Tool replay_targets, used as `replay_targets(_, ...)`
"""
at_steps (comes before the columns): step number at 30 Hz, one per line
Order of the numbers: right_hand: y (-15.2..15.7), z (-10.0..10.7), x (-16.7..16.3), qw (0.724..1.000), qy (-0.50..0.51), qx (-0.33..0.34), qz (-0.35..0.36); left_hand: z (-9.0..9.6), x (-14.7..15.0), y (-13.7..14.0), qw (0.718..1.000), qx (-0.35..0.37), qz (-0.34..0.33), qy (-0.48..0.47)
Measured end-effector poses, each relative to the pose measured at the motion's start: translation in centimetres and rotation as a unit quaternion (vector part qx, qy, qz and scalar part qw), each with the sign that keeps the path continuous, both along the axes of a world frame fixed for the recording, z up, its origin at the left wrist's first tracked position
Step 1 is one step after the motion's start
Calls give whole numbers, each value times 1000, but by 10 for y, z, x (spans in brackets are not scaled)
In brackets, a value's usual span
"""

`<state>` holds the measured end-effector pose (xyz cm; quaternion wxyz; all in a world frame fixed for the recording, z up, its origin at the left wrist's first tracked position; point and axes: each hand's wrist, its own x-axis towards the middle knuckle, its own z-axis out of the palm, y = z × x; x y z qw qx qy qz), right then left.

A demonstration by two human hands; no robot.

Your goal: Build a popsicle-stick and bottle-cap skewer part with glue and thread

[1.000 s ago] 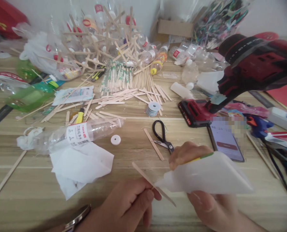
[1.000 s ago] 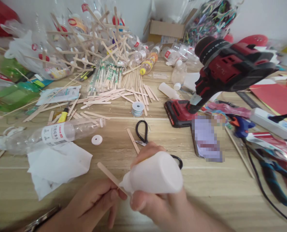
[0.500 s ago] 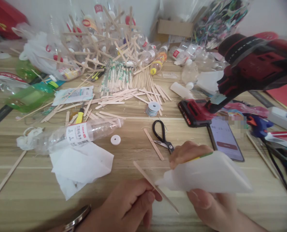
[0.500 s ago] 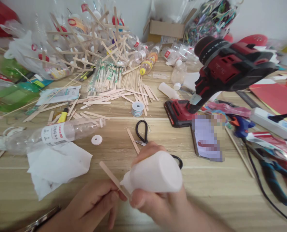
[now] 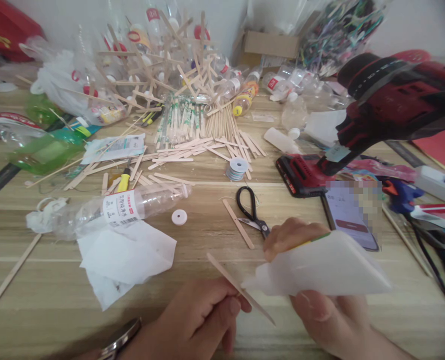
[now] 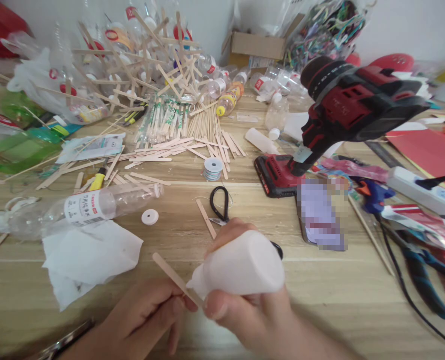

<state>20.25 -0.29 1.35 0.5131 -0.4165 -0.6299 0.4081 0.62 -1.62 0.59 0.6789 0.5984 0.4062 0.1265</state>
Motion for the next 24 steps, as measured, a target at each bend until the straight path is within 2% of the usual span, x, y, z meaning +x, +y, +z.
replay_targets(10, -4, -6, 2, 997, 57, -45, 36, 2, -1, 0, 1000, -4, 13, 0)
replay_targets(18, 2, -2, 2, 998, 54, -23, 0, -4, -2, -5, 1000, -9, 26, -12)
replay_targets(24, -1, -1, -4, 990, 104, -84, 36, -2, -1, -3, 999, -10, 35, -2)
